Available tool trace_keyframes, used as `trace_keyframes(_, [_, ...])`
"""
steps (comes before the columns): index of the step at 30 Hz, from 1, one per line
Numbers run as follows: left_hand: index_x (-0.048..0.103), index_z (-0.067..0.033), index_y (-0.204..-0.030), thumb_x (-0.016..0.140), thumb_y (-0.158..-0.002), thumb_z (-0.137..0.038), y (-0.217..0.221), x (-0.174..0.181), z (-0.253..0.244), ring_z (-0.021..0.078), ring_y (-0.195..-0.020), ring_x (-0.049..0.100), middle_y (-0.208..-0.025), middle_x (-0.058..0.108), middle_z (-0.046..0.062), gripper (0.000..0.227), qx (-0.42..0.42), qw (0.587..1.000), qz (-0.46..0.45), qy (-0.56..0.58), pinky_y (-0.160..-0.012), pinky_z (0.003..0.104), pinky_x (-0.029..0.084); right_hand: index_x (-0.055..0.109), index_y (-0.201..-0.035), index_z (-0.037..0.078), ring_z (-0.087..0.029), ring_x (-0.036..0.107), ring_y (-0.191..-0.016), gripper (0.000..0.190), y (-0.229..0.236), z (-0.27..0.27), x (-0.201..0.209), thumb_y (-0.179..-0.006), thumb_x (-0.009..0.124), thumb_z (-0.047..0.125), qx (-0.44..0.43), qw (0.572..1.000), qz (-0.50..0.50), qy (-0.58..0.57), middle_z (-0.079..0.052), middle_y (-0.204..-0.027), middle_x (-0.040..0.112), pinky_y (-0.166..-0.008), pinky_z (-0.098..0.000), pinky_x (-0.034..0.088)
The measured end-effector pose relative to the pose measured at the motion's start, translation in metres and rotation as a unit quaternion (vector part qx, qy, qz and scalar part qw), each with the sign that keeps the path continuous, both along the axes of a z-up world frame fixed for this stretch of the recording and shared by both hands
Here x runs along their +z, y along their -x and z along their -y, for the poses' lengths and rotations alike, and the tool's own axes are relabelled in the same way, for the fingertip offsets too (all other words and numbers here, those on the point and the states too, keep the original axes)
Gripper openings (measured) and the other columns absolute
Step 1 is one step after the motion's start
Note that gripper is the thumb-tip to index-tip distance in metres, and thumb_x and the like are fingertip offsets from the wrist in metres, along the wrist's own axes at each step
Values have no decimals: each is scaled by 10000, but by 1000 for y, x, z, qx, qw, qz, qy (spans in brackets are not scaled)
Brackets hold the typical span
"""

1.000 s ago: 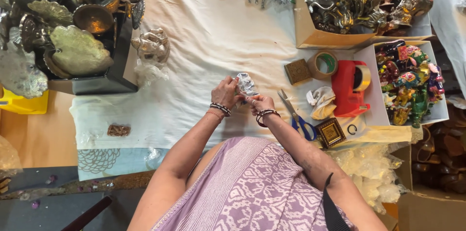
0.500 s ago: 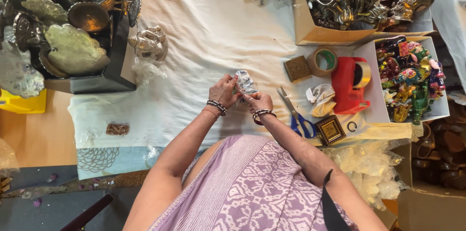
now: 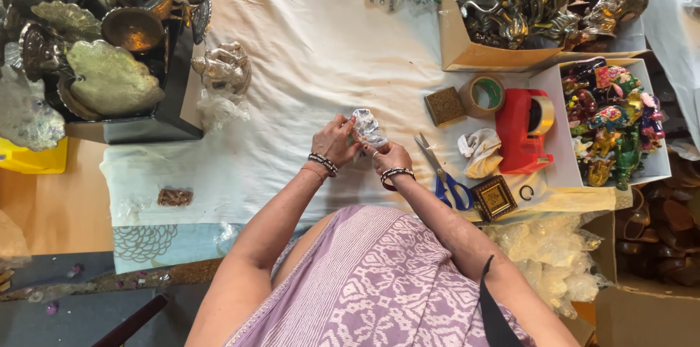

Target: Cleaning and wrapping small metal animal figurines in paper and bubble wrap for shipping or storage.

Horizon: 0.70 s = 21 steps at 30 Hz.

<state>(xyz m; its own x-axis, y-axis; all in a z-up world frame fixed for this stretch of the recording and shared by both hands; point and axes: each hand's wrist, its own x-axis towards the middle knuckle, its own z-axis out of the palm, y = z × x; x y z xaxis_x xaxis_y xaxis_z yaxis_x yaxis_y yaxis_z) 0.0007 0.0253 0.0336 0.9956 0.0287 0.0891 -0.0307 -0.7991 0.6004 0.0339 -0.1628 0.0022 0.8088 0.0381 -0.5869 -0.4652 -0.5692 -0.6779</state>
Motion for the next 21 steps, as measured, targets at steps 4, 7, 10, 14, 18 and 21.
trace_keyframes(4, [660,-84,-1264,762,-788,-179,4,8,-5,280,-947,695,-1119,627,86,496,-9,1000,-3,-1,-756,411,589,675,-856,40,-95,597,-474,445,2,-2,17,-835,835,455,14,1000,-3,24,-29,-611,664,-453,-261,474])
trace_keyframes(7, [653,-92,-1282,717,-782,-117,7,-12,-8,291,-961,693,-1143,634,79,505,-9,1000,22,0,-753,418,587,674,-897,42,-99,599,-463,453,3,3,4,-848,809,472,19,1000,4,17,-42,-621,674,-437,-266,470])
trace_keyframes(10, [650,-120,-1303,675,-788,-48,8,-31,-13,291,-992,693,-1177,643,56,520,-2,999,41,-1,-776,415,590,642,-984,45,-116,547,-466,447,-3,17,-34,-911,766,468,-45,996,-26,-72,-60,-630,643,-430,-289,407])
trace_keyframes(14, [640,-161,-1325,643,-770,21,10,-31,-14,284,-1021,689,-1212,640,40,584,6,1000,28,3,-789,414,589,627,-1101,117,-253,654,-737,260,4,25,-15,-946,743,291,32,967,237,84,-88,-857,708,-634,-406,482])
trace_keyframes(18, [626,-167,-1327,663,-742,15,9,-42,-15,291,-1044,685,-1265,626,51,614,16,999,38,7,-798,417,590,588,-1302,188,-347,660,-1138,434,8,20,3,-899,692,67,199,840,480,156,-135,-1270,657,-875,-451,558])
trace_keyframes(21, [620,-175,-1346,663,-767,14,11,-44,-13,303,-1050,689,-1334,604,73,610,21,998,53,3,-793,423,594,562,-1374,189,-369,558,-1314,573,14,9,27,-831,713,83,305,765,544,161,-163,-1402,582,-1037,-484,493])
